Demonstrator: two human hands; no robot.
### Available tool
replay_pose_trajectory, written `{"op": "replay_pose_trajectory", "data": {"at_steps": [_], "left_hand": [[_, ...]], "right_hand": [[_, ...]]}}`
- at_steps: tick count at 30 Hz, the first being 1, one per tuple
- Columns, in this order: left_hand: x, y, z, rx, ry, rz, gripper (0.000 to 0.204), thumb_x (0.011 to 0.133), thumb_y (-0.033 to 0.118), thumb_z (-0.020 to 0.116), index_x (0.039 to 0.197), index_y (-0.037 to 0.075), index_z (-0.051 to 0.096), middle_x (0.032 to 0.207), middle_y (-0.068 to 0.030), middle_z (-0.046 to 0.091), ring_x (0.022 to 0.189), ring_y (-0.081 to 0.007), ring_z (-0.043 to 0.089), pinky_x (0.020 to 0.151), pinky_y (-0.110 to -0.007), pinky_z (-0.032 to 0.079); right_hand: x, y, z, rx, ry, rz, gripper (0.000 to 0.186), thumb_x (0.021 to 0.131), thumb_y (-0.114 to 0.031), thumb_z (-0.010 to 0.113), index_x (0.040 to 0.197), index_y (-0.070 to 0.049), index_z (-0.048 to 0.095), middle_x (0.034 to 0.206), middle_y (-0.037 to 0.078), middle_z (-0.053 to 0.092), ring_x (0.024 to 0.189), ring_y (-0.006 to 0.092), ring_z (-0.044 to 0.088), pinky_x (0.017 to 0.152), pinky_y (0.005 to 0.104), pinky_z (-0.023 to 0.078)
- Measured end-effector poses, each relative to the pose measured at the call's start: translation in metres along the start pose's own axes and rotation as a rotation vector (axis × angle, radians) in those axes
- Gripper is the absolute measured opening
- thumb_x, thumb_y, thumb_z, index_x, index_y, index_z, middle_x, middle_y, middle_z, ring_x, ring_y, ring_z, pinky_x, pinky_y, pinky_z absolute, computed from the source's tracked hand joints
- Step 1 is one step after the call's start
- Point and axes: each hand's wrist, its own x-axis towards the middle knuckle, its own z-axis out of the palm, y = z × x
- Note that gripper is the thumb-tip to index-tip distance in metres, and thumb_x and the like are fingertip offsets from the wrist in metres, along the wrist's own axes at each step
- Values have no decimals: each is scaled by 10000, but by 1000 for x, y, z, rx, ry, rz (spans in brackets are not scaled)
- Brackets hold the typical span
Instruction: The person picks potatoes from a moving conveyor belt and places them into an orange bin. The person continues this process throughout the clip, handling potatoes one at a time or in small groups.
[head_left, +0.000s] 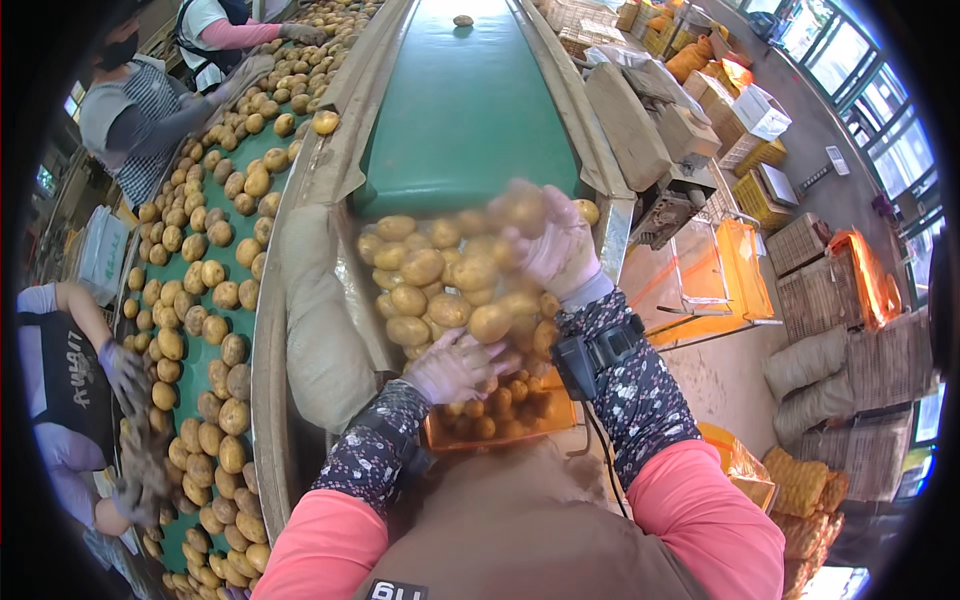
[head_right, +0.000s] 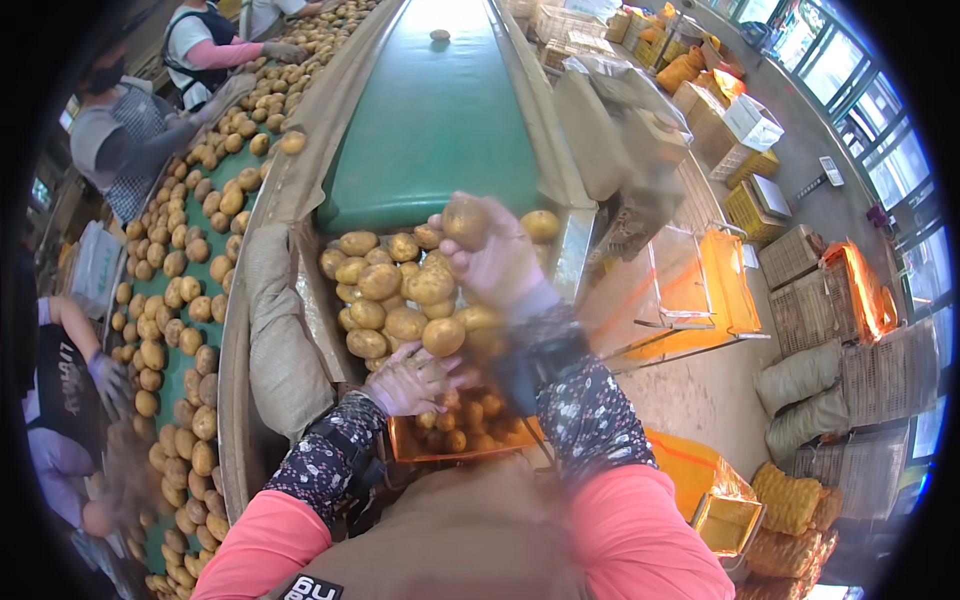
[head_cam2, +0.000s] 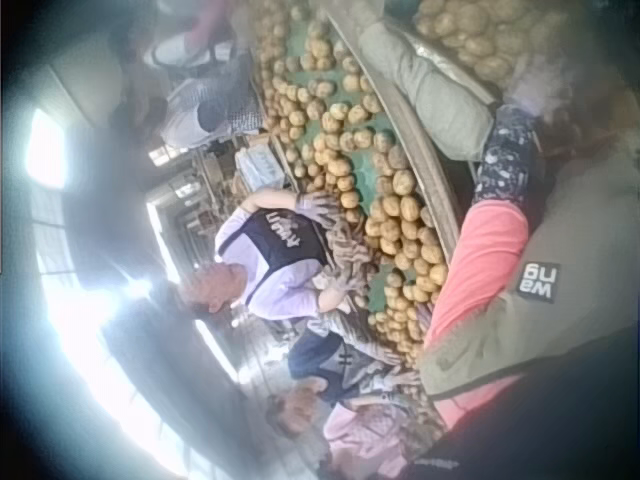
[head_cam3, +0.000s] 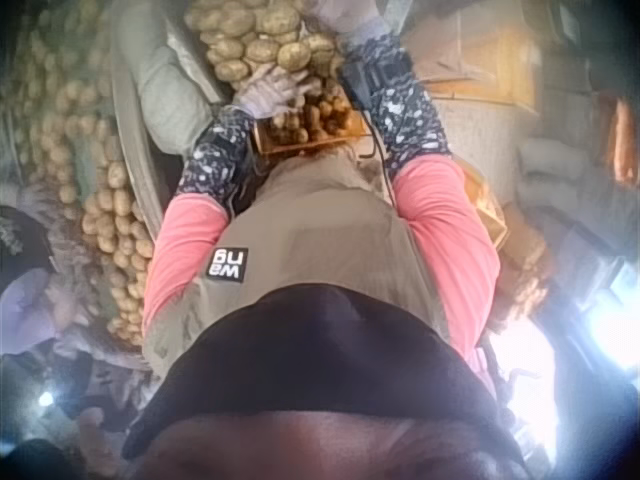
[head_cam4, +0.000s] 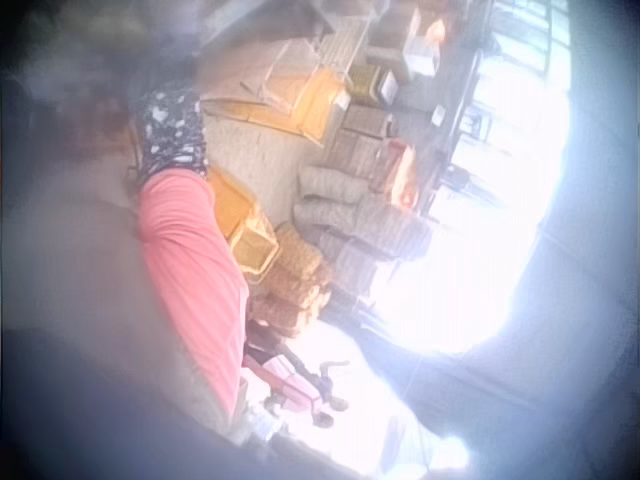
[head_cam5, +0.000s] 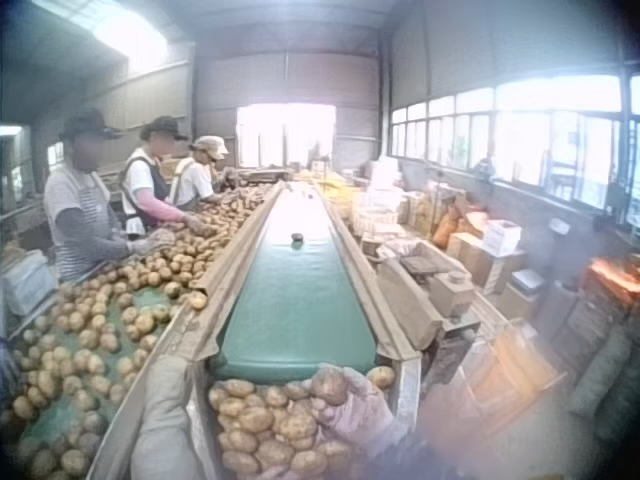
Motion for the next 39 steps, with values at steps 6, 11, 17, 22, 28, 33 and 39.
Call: {"op": "replay_pose_trajectory", "data": {"at_steps": [6, 11, 17, 22, 28, 33, 39], "left_hand": [[0, 2, 0, 31, 3, -16, 733, 868, 625, 588, 1528, 372, 394, 1576, 0, 398, 1474, -275, 303, 1186, -535, 234], [-1, 1, 1, 14, 37, -12, 730, 868, 572, 612, 1532, 359, 394, 1557, -2, 428, 1470, -272, 326, 1182, -532, 258], [-1, 2, 4, -1, 42, -19, 729, 880, 535, 626, 1541, 357, 377, 1570, 2, 410, 1472, -268, 326, 1184, -534, 258], [1, 3, 5, 27, 169, 15, 712, 837, 628, 634, 1459, 308, 505, 1490, -16, 475, 1430, -295, 347, 1163, -550, 281], [0, 3, 2, 22, 182, 26, 685, 827, 606, 667, 1418, 280, 549, 1489, -5, 481, 1426, -303, 360, 1143, -550, 310], [0, 4, 1, 3, 180, 18, 679, 824, 582, 687, 1415, 277, 552, 1495, -3, 477, 1425, -298, 362, 1138, -549, 321], [0, 4, -1, 30, 127, 2, 655, 849, 545, 652, 1445, 312, 513, 1499, 30, 470, 1429, -245, 347, 1153, -498, 306]], "right_hand": [[-20, 26, 11, -198, 327, -37, 355, 984, -291, 583, 1304, -138, 573, 1024, 122, 647, 757, 179, 560, 614, 267, 466], [-28, 37, 16, -84, 166, -43, 447, 1017, -232, 499, 1416, -29, 497, 1199, 71, 612, 1060, 240, 601, 793, 352, 545], [-44, 44, 13, 9, 194, 17, 445, 1020, -333, 475, 1389, -94, 544, 1007, 85, 623, 876, 250, 613, 713, 360, 527], [-49, 36, 8, 281, -184, 142, 472, 1003, -444, 448, 1346, -150, 583, 926, 92, 622, 808, 258, 590, 669, 387, 505], [-71, -1, 20, -221, 522, -177, 374, 1027, -386, 433, 1226, -122, 608, 973, 69, 627, 833, 214, 617, 683, 356, 507], [-123, -154, 97, -1908, 820, -1485, 306, 1066, -269, 449, 1257, -36, 502, 1048, 60, 600, 869, 139, 572, 731, 275, 487], [-122, -304, 122, -2684, 1676, -814, 622, 920, -447, 648, 1294, 47, 595, 1206, 278, 648, 1058, 279, 679, 874, 337, 549]]}}
